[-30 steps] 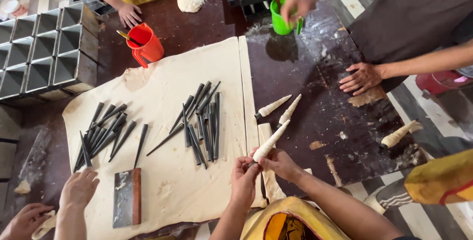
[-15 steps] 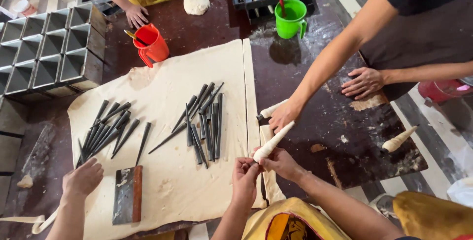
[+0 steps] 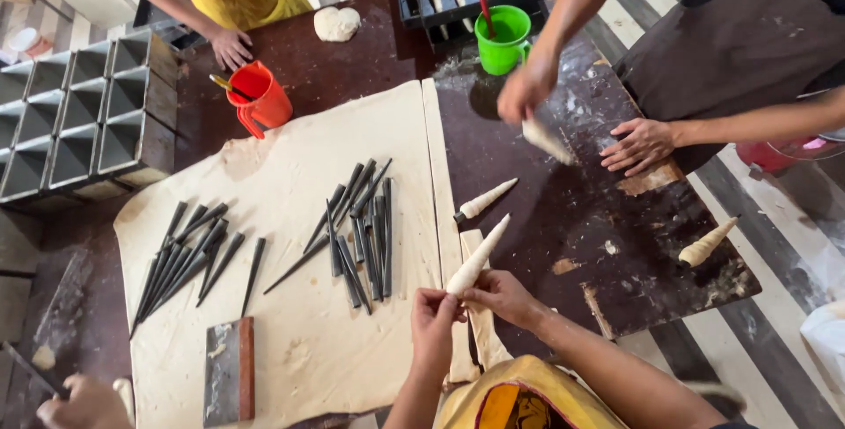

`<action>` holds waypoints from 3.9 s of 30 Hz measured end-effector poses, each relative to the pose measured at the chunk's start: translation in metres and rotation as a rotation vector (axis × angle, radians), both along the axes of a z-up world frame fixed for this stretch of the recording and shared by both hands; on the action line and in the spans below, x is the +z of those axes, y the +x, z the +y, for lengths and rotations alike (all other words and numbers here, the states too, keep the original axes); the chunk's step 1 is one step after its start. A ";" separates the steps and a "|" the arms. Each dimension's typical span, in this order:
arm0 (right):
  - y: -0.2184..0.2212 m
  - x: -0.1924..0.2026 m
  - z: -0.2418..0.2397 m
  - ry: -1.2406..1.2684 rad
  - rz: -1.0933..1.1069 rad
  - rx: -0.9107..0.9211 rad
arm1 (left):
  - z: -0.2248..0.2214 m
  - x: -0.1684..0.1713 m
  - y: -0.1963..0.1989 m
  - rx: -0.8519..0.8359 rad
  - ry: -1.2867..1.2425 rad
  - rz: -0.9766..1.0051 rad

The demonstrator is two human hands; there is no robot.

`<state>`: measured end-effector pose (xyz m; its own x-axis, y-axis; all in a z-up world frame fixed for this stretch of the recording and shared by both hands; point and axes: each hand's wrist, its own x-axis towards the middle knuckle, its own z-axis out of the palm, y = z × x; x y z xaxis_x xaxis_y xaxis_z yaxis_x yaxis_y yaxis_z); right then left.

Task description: The recorder is rolling strips of dough around metal cone molds to make cream horn or cornetto-style pastries in a bakery setting.

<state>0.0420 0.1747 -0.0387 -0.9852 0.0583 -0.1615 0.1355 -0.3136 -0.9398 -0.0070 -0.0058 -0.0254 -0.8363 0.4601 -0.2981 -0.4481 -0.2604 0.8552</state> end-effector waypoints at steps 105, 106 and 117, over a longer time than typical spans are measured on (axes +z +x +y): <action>0.041 0.037 -0.015 0.120 -0.174 0.124 | 0.005 0.040 -0.016 -0.396 -0.644 0.904; 0.043 0.036 -0.017 0.116 -0.172 0.115 | 0.006 0.042 -0.016 -0.404 -0.644 0.909; 0.035 0.031 -0.001 0.108 -0.184 -0.285 | -0.034 0.091 -0.021 -0.480 -0.731 0.736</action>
